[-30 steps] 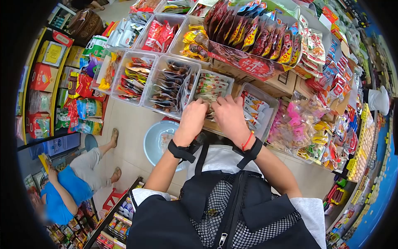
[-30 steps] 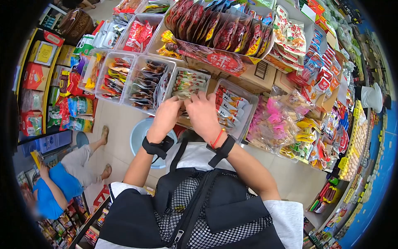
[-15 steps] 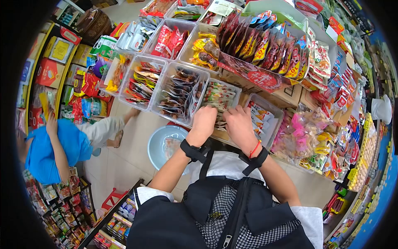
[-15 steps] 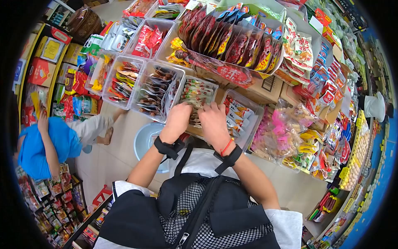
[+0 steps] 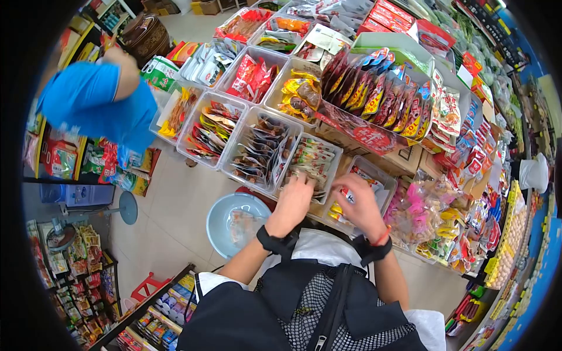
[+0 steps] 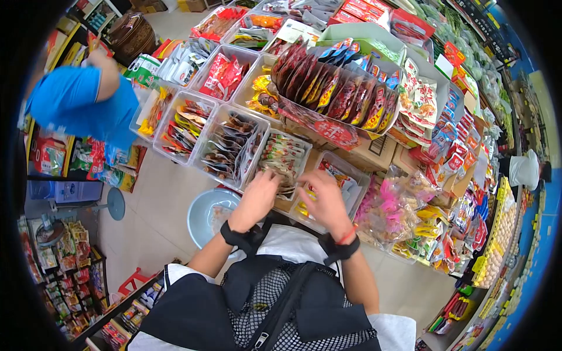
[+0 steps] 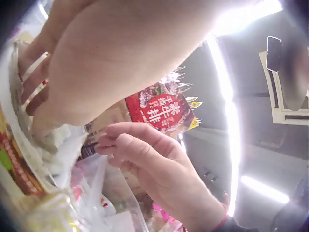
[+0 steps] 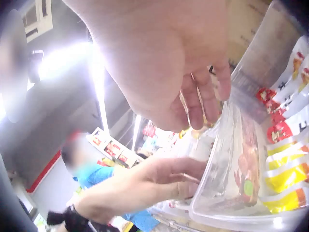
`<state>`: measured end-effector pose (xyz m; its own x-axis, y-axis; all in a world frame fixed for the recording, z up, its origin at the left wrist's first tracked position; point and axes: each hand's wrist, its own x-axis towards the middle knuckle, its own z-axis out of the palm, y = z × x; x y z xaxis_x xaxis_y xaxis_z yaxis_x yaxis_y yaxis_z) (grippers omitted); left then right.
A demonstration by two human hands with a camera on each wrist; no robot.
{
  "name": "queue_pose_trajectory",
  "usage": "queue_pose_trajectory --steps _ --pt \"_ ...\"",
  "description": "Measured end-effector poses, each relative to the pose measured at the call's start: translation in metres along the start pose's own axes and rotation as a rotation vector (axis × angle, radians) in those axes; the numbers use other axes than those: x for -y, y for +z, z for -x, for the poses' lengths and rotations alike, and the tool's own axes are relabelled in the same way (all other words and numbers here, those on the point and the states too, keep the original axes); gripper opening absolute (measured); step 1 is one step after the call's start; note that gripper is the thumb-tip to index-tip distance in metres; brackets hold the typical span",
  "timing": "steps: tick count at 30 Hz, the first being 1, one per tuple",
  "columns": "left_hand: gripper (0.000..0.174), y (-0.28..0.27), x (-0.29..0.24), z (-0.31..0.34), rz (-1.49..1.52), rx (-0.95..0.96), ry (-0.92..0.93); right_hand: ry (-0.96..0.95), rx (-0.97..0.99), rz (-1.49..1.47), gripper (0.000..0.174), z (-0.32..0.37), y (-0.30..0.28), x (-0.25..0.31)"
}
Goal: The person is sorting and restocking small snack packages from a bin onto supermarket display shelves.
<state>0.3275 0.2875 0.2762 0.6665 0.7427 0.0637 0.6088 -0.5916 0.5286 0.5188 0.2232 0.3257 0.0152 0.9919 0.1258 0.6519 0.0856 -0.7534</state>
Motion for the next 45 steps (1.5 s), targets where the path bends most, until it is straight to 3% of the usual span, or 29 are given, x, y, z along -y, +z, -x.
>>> queue_pose_trajectory --steps 8,13,17,20,24,25,28,30,32,34,36,38,40,42,43,45 --pt "0.036 0.019 -0.030 0.005 -0.204 0.103 -0.019 0.380 -0.216 -0.090 0.013 0.105 -0.057 0.005" --pt "0.044 0.029 -0.033 0.006 -0.238 0.111 -0.086 0.283 -0.145 -0.101 0.013 0.156 -0.076 0.001" --pt "0.044 0.031 -0.026 0.021 -0.091 -0.055 0.025 0.281 -0.172 -0.153 0.013 0.193 -0.093 -0.005" --pt "0.042 0.018 -0.045 0.049 -0.076 -0.247 -0.024 0.314 -0.143 -0.180 0.011 0.222 -0.104 -0.015" --pt "0.022 -0.022 -0.108 0.108 0.204 -0.383 -0.356 0.357 0.035 -0.246 0.010 0.248 -0.106 -0.027" --pt "0.013 -0.016 -0.114 0.125 0.284 -0.423 -0.448 0.300 0.083 -0.272 0.009 0.245 -0.106 -0.020" --pt "0.011 0.038 -0.091 0.187 0.503 -0.274 -0.684 0.053 0.293 -0.361 0.008 0.215 -0.108 0.019" --pt "0.017 0.097 -0.050 0.242 0.303 -0.128 -0.739 -0.199 0.472 -0.333 0.010 0.189 -0.104 0.046" --pt "0.019 0.178 0.012 0.318 0.051 0.139 -0.756 -0.519 0.572 -0.304 0.013 0.166 -0.091 0.087" --pt "0.031 0.243 0.047 0.410 0.328 -0.005 -0.727 -0.791 0.664 -0.290 0.016 0.156 -0.068 0.137" --pt "0.030 0.269 0.049 0.466 0.326 0.171 -0.841 -0.940 0.788 -0.366 0.020 0.161 -0.044 0.191" --pt "0.030 0.273 0.038 0.507 0.284 0.427 -0.978 -1.080 0.736 -0.519 0.020 0.178 -0.019 0.243" --pt "0.029 0.272 0.028 0.537 0.249 0.640 -1.050 -1.383 0.347 -0.261 0.018 0.195 0.001 0.283" --pt "0.029 0.272 0.017 0.563 0.243 0.711 -1.093 -1.460 0.119 -0.385 0.017 0.214 0.031 0.313" --pt "0.029 0.275 0.009 0.576 0.234 0.669 -1.093 -1.491 0.110 -0.469 0.022 0.220 0.040 0.321" --pt "0.028 0.283 0.000 0.606 0.221 0.627 -1.117 -1.450 0.085 -0.721 0.010 0.228 0.062 0.349"
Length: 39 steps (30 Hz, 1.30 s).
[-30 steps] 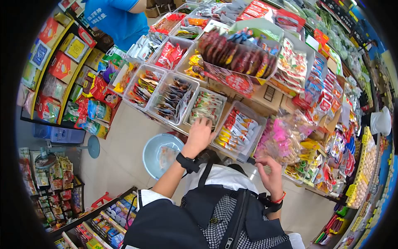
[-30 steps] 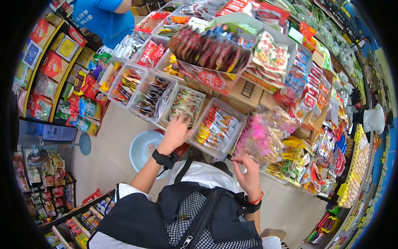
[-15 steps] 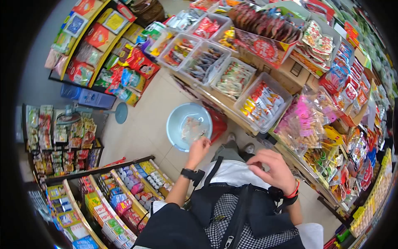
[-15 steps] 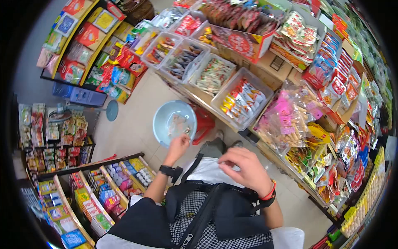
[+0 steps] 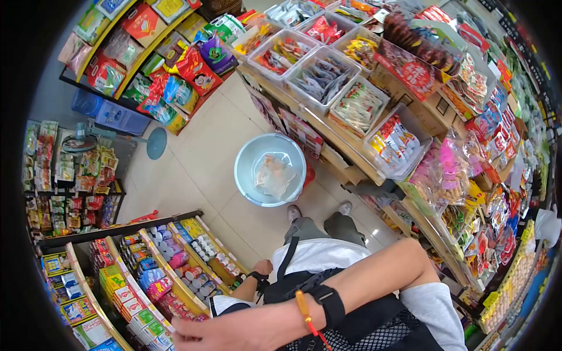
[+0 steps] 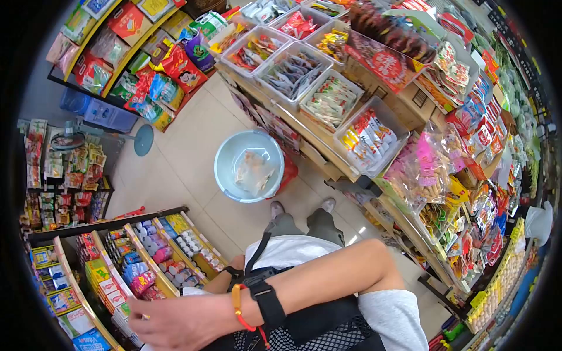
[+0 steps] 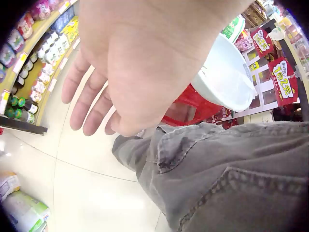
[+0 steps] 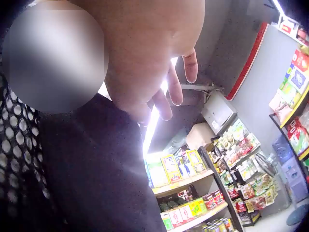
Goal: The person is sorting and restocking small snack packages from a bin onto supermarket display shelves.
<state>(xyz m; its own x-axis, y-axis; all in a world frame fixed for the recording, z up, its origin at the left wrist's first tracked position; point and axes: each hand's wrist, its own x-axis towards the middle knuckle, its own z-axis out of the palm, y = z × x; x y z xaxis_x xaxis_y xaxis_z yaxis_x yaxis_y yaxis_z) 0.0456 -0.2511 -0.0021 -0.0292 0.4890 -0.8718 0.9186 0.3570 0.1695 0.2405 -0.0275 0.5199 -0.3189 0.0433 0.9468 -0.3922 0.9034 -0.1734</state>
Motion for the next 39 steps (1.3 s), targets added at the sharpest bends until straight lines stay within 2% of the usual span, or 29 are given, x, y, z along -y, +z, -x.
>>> queue_pose_trajectory --steps 1,3,4,5,6,9,11,13,14,16,17,19,21,24,27,30,33,36,39 --pt "0.026 0.006 0.013 0.003 0.011 -0.010 0.052 0.000 -0.086 -0.075 0.005 -0.008 0.016 -0.003" --pt "0.024 0.010 0.032 0.011 -0.007 -0.051 0.135 0.032 -0.007 -0.178 0.006 -0.016 0.038 -0.013" --pt "0.023 0.041 0.064 -0.014 -0.070 -0.049 0.184 0.051 0.006 -0.206 0.006 -0.022 0.045 -0.022" --pt "0.023 0.041 0.069 -0.014 -0.059 -0.039 0.185 0.070 0.016 -0.234 0.007 -0.026 0.054 -0.028" --pt "0.023 0.031 0.072 -0.008 -0.052 -0.028 0.184 0.103 0.141 -0.266 0.011 -0.029 0.067 -0.026" --pt "0.025 0.007 0.082 0.009 -0.002 -0.028 0.153 -0.123 0.302 0.092 0.015 -0.047 0.081 -0.036" --pt "0.026 0.000 0.094 0.005 0.026 -0.007 0.157 -0.142 0.259 0.153 0.018 -0.051 0.098 -0.040" --pt "0.026 0.001 0.104 0.004 0.009 0.007 0.163 -0.044 0.066 0.039 0.018 -0.051 0.122 -0.048" --pt "0.027 -0.001 0.108 -0.002 -0.002 0.006 0.168 -0.012 0.138 -0.097 0.017 -0.048 0.127 -0.051" --pt "0.027 0.001 0.121 -0.005 0.001 0.011 0.174 0.066 0.249 -0.183 0.017 -0.041 0.134 -0.056" --pt "0.028 0.000 0.120 -0.006 0.006 0.012 0.178 0.105 0.306 -0.228 0.017 -0.038 0.135 -0.059" --pt "0.028 -0.004 0.122 -0.005 -0.026 0.036 0.176 0.150 0.279 -0.206 0.019 -0.036 0.141 -0.065" --pt "0.028 0.019 0.138 -0.018 -0.062 0.066 0.148 0.163 0.246 -0.157 0.020 -0.037 0.139 -0.071" --pt "0.028 0.007 0.137 -0.004 -0.042 0.059 0.122 0.246 0.199 -0.362 0.020 -0.035 0.130 -0.082" --pt "0.028 -0.022 0.123 0.017 -0.001 0.039 0.106 0.293 0.274 -0.433 0.020 -0.035 0.119 -0.093" --pt "0.027 -0.027 0.117 0.014 0.022 0.046 0.090 0.233 0.537 -0.497 0.022 -0.038 0.106 -0.109" --pt "0.027 -0.030 0.116 0.007 0.031 0.053 0.072 0.240 0.136 -0.533 0.022 -0.024 0.111 -0.119" --pt "0.027 -0.041 0.110 0.006 0.035 0.064 0.064 0.276 0.010 -0.637 0.023 -0.015 0.112 -0.126" --pt "0.027 -0.054 0.103 0.007 0.037 0.066 0.053 0.371 0.334 -0.816 0.023 -0.014 0.103 -0.142"
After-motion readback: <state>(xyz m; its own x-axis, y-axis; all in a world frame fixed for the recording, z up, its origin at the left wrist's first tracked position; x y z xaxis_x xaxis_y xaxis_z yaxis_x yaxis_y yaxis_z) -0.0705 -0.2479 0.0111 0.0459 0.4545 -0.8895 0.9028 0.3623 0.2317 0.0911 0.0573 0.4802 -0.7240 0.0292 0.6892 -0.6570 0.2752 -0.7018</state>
